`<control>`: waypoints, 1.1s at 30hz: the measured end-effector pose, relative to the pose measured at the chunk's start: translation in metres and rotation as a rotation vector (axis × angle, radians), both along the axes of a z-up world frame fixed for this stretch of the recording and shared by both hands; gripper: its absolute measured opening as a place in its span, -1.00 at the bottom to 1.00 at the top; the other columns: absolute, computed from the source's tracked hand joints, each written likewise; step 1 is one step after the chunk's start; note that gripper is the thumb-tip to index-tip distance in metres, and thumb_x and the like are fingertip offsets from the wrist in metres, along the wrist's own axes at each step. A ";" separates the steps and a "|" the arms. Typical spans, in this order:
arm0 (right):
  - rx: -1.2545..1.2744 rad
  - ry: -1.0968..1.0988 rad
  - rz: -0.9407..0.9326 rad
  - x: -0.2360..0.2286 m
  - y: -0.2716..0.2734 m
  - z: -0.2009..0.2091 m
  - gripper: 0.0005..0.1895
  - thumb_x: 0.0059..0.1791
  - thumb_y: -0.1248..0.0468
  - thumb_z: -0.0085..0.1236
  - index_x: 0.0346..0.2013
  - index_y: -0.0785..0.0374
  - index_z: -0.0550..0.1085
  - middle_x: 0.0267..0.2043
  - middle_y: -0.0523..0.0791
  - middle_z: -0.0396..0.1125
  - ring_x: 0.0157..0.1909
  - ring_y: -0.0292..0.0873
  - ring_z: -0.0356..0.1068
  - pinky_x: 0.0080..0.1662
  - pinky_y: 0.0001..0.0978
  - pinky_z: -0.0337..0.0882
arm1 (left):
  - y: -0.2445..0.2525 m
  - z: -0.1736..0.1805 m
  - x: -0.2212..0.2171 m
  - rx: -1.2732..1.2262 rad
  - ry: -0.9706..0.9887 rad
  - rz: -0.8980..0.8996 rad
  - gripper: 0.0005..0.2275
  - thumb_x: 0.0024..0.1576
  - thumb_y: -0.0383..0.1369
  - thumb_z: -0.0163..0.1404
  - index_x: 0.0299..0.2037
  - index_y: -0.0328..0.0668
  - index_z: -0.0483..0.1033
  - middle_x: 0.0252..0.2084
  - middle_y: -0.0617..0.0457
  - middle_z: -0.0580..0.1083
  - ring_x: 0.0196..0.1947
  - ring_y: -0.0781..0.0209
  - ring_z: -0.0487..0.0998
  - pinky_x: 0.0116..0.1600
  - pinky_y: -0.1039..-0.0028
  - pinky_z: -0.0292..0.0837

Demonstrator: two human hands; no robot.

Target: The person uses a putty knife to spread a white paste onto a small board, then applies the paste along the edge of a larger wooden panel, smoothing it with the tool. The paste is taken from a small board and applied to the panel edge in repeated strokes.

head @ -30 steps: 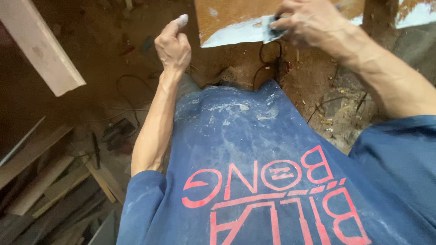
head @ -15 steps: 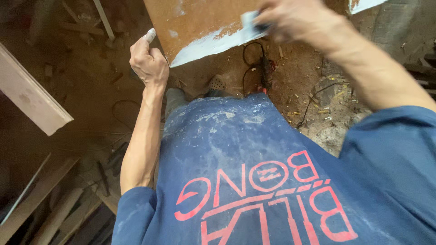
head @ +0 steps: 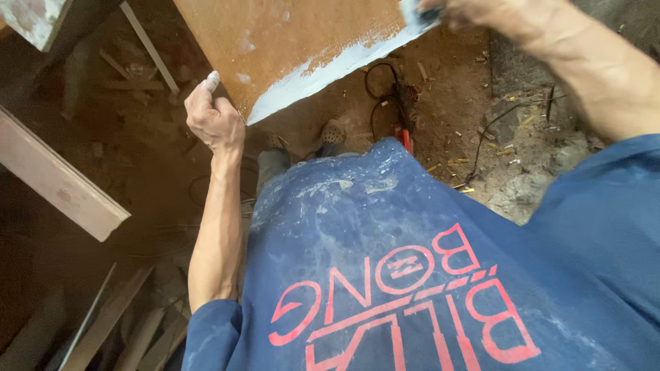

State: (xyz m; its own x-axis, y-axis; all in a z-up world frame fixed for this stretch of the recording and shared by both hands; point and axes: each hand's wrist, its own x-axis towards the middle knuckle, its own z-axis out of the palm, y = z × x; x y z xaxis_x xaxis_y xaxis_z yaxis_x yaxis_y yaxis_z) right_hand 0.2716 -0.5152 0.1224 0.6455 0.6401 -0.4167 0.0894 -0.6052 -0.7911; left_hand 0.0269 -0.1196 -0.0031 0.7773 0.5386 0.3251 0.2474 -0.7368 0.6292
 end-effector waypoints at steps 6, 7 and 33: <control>0.202 0.058 -0.034 -0.010 0.000 0.025 -0.78 0.14 0.27 0.03 0.03 0.25 0.52 -0.16 -0.11 0.43 -0.20 -0.30 0.44 -0.14 -0.48 0.51 | -0.005 0.000 0.014 -0.002 -0.024 -0.029 -0.66 0.06 -0.66 -0.10 -0.04 -0.26 0.67 -0.08 -0.12 0.63 0.02 0.00 0.61 0.15 0.33 0.54; 0.062 0.085 -0.080 -0.013 0.020 0.020 -0.78 0.16 0.22 0.06 0.02 0.19 0.57 -0.23 -0.10 0.44 -0.28 -0.28 0.44 -0.24 -0.46 0.49 | -0.009 0.000 0.017 0.012 -0.029 -0.040 -0.65 0.04 -0.66 -0.10 -0.04 -0.26 0.67 -0.08 -0.13 0.63 0.01 0.00 0.61 0.15 0.32 0.54; 0.256 -0.490 -0.726 -0.142 -0.024 -0.114 -0.66 0.01 0.33 0.37 0.07 0.25 0.55 0.13 0.08 0.43 0.17 0.03 0.44 0.20 -0.22 0.48 | -0.031 -0.004 0.079 0.164 0.131 -0.455 -0.72 0.11 -0.58 -0.05 -0.04 -0.20 0.64 -0.08 -0.07 0.62 -0.02 -0.04 0.59 0.14 0.27 0.47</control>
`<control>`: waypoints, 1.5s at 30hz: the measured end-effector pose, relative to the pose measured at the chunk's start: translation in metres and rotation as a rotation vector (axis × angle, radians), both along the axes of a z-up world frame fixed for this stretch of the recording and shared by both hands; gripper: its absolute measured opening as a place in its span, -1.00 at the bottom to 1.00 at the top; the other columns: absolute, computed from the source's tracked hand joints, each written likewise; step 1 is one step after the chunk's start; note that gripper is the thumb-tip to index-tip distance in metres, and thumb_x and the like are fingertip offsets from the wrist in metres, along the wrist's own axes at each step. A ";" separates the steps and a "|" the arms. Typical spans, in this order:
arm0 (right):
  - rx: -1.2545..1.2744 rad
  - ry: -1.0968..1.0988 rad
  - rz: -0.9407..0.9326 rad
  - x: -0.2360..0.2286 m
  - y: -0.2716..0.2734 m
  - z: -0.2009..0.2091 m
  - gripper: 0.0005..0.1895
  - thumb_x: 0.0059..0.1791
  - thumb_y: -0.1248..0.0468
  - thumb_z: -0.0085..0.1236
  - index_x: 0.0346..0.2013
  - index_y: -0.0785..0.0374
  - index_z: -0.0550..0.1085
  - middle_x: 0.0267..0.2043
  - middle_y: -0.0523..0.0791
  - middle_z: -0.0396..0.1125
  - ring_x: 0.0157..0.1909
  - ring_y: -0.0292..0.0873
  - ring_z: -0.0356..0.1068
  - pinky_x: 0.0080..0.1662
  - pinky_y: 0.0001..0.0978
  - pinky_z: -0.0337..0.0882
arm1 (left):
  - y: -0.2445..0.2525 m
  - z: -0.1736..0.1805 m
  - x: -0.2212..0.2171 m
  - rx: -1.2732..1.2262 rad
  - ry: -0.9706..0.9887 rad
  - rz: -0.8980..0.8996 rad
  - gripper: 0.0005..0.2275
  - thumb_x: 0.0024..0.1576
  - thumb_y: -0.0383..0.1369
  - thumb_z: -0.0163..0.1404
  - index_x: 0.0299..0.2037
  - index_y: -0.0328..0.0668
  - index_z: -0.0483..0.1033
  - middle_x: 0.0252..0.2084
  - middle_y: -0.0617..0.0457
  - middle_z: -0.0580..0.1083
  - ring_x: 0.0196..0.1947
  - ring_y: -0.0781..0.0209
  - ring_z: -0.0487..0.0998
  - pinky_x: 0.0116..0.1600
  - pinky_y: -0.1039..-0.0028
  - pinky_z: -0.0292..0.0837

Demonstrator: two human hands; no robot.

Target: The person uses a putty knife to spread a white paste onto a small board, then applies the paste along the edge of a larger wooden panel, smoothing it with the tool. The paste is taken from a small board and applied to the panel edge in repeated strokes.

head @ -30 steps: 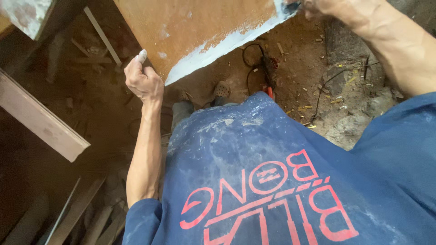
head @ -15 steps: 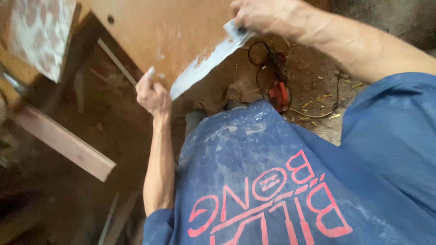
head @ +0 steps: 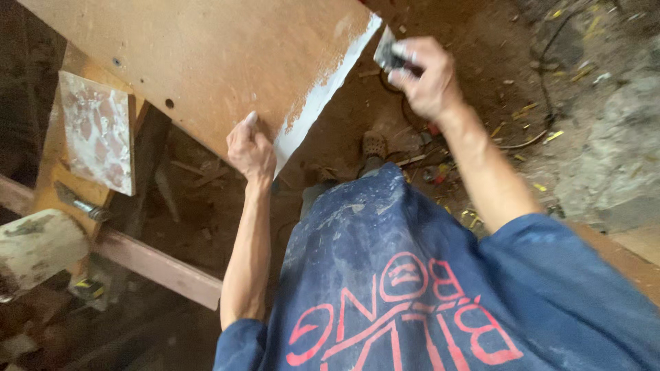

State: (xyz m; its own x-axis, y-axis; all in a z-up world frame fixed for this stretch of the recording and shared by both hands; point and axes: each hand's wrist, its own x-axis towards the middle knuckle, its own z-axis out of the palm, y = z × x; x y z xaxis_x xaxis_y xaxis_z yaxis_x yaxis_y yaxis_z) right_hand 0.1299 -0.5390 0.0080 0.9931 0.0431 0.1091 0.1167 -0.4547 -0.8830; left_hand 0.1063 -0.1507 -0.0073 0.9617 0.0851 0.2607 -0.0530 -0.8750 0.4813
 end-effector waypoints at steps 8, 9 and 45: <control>0.297 -0.059 -0.289 -0.046 0.104 -0.056 -0.60 0.09 0.23 0.30 0.20 0.25 0.48 0.22 0.05 0.38 0.23 0.04 0.45 0.26 -0.11 0.51 | 0.010 0.014 0.011 0.084 0.059 -0.158 -0.76 0.21 -0.56 -0.05 0.01 -0.20 0.60 -0.04 -0.06 0.60 0.02 -0.03 0.59 0.16 0.28 0.47; 0.345 -0.101 -0.304 -0.042 0.112 -0.061 -0.59 0.11 0.21 0.30 0.21 0.25 0.47 0.21 0.06 0.37 0.23 0.04 0.45 0.26 -0.09 0.52 | 0.012 0.016 0.013 0.084 0.070 -0.171 -0.75 0.18 -0.57 -0.06 0.01 -0.20 0.61 -0.04 -0.07 0.61 0.02 -0.03 0.59 0.15 0.28 0.48; 0.362 -0.375 -0.672 0.029 0.119 -0.137 -0.60 0.08 0.05 0.25 0.04 0.29 0.52 0.05 0.06 0.45 0.03 -0.04 0.51 0.02 -0.12 0.62 | 0.022 0.016 0.019 0.127 0.068 -0.183 -0.67 0.09 -0.60 -0.11 -0.03 -0.10 0.65 -0.12 -0.10 0.63 -0.14 -0.01 0.67 0.00 0.30 0.59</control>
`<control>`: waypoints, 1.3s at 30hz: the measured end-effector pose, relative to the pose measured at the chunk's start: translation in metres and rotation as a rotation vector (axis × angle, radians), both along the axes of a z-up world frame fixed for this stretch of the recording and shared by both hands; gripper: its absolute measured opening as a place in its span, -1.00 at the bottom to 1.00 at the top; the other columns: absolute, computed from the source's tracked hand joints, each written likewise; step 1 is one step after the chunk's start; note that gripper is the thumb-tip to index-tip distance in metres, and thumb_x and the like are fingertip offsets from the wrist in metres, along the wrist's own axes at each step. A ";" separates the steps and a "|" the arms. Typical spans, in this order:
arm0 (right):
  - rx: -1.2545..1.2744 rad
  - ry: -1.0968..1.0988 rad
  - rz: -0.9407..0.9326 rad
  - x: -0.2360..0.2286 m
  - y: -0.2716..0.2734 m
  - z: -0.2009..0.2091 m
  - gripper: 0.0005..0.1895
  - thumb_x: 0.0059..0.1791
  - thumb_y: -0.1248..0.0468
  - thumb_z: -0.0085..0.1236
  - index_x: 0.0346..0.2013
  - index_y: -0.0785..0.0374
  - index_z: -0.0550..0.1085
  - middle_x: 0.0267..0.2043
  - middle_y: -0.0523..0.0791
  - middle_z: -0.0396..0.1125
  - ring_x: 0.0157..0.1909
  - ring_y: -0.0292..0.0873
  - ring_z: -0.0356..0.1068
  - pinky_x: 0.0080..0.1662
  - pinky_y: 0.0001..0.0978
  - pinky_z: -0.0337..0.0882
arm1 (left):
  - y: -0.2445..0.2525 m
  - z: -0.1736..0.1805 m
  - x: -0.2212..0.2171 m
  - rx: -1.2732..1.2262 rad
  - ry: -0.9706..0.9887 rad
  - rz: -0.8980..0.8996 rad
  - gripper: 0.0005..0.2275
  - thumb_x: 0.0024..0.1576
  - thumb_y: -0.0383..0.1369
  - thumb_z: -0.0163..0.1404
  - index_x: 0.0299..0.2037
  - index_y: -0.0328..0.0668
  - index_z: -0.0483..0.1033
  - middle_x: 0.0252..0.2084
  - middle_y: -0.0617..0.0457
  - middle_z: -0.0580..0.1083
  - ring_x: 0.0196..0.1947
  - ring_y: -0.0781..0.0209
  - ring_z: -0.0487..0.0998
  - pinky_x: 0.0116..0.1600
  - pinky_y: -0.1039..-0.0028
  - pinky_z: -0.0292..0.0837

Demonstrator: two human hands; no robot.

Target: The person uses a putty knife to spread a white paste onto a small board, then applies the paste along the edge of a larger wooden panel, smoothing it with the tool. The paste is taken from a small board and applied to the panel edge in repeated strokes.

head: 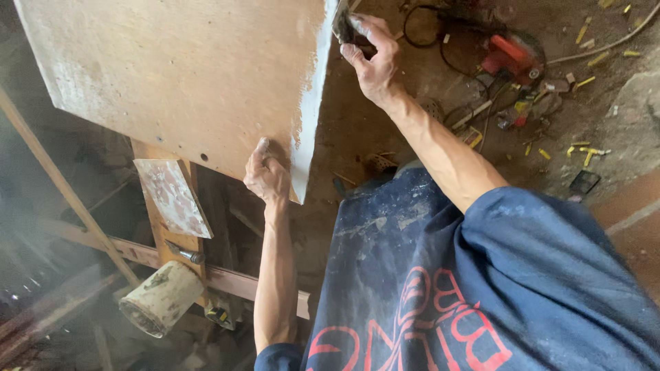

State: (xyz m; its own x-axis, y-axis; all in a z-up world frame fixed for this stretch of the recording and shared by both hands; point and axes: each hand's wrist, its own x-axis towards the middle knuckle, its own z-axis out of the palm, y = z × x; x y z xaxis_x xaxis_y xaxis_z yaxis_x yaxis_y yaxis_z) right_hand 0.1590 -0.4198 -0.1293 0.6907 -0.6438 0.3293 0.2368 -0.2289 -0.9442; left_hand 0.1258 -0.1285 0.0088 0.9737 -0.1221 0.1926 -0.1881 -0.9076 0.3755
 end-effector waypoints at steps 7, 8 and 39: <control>0.057 0.210 0.174 -0.029 0.004 0.009 -0.70 0.12 0.37 -0.05 0.12 0.24 0.52 0.11 -0.02 0.44 0.17 -0.06 0.45 0.21 -0.11 0.53 | -0.002 0.002 -0.004 -0.047 0.022 0.010 -0.65 0.07 -0.61 -0.12 -0.04 -0.12 0.64 -0.10 -0.06 0.64 -0.14 0.06 0.67 0.00 0.34 0.60; 0.112 0.189 0.142 -0.029 0.001 0.012 -0.73 0.10 0.37 0.03 0.09 0.25 0.52 0.08 -0.01 0.44 0.11 -0.06 0.46 0.15 -0.12 0.55 | -0.003 0.001 -0.005 -0.052 0.009 -0.002 -0.66 0.07 -0.62 -0.13 -0.05 -0.11 0.64 -0.07 -0.05 0.64 -0.13 0.07 0.67 0.00 0.35 0.61; 0.276 0.072 0.073 -0.026 0.017 0.032 -0.76 0.05 0.25 0.19 -0.04 0.29 0.47 -0.03 -0.02 0.39 0.05 -0.10 0.42 0.01 -0.17 0.59 | 0.006 -0.007 0.001 -0.058 0.066 -0.038 -0.63 0.07 -0.65 -0.11 -0.04 -0.05 0.65 0.04 0.03 0.61 0.05 0.05 0.62 0.15 0.37 0.53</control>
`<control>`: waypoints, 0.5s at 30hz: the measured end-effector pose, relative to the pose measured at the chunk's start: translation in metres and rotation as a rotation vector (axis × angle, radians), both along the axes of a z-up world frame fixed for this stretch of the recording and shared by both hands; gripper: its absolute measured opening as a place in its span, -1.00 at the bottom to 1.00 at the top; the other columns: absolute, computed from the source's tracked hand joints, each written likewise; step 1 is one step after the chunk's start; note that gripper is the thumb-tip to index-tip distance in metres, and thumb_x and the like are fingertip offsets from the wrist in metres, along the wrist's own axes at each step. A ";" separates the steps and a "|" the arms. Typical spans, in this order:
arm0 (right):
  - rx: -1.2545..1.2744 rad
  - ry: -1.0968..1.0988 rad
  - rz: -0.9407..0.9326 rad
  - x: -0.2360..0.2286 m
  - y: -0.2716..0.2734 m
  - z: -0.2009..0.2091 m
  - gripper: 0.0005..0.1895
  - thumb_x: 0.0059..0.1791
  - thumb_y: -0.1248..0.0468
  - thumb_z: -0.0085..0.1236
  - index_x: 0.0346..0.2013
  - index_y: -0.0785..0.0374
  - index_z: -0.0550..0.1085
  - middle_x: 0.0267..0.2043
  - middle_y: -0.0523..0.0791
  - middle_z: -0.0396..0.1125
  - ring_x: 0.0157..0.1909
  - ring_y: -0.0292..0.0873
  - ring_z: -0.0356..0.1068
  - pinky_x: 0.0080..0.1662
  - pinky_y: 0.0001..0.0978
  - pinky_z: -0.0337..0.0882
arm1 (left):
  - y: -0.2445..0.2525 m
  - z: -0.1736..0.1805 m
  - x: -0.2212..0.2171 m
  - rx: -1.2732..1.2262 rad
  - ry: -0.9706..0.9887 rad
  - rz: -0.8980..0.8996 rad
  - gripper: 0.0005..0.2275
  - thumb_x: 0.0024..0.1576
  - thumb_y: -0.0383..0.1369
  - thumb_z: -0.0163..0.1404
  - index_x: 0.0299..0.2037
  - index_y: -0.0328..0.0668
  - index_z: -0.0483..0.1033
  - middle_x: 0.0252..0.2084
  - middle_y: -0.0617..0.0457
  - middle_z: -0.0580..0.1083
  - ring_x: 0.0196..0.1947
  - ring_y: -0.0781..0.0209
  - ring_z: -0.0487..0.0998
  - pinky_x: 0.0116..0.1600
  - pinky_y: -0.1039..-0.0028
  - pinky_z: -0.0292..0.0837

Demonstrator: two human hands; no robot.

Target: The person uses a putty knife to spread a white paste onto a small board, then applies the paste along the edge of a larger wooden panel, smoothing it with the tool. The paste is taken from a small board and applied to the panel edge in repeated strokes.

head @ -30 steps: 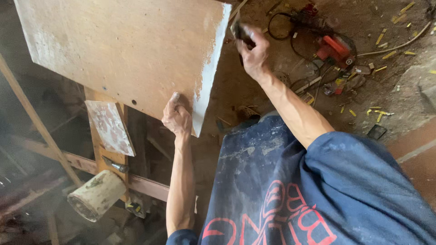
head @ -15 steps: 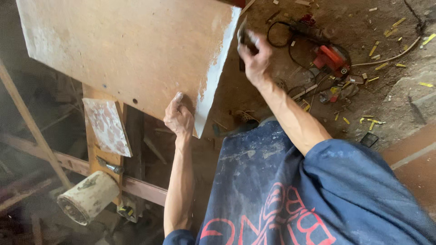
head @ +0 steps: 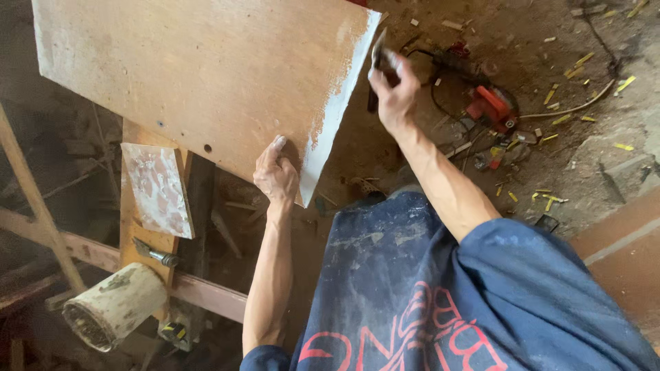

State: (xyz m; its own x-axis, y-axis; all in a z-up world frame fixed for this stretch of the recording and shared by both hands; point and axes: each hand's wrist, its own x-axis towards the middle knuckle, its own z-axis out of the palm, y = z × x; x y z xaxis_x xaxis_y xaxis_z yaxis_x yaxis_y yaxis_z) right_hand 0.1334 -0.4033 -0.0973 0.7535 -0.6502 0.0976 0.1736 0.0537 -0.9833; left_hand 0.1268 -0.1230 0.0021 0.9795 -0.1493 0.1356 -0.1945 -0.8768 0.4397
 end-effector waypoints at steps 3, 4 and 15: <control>-0.061 -0.015 -0.059 0.015 0.002 -0.003 -0.78 0.06 0.25 0.20 -0.05 0.28 0.50 -0.06 -0.01 0.44 0.02 -0.08 0.45 0.02 -0.16 0.57 | 0.000 0.002 -0.005 -0.028 0.018 -0.006 -0.60 0.01 -0.66 -0.12 -0.03 -0.09 0.64 0.06 0.01 0.60 0.08 0.02 0.60 0.20 0.34 0.49; -0.123 0.002 -0.072 0.014 0.008 -0.004 -0.81 0.08 0.25 0.20 -0.06 0.27 0.53 -0.08 0.00 0.49 -0.02 -0.09 0.48 0.01 -0.16 0.54 | 0.001 0.003 -0.006 -0.028 0.024 -0.004 -0.61 0.02 -0.65 -0.12 -0.03 -0.09 0.64 0.06 0.01 0.60 0.08 0.02 0.60 0.21 0.34 0.48; 0.011 0.208 0.024 -0.006 -0.015 0.012 -0.67 0.01 0.24 0.17 0.05 0.29 0.49 -0.05 -0.02 0.47 -0.03 -0.12 0.48 0.00 -0.18 0.57 | 0.002 -0.001 -0.004 -0.041 0.019 -0.023 -0.60 0.02 -0.65 -0.14 -0.02 -0.13 0.64 0.08 -0.01 0.58 0.11 0.02 0.58 0.25 0.32 0.46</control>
State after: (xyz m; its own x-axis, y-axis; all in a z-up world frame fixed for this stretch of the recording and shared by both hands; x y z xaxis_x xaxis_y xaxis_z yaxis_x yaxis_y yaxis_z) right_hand 0.1270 -0.4187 -0.0850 0.7719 -0.6320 -0.0686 -0.0346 0.0660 -0.9972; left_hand 0.1231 -0.1213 0.0010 0.9782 -0.1669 0.1238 -0.2062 -0.8531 0.4792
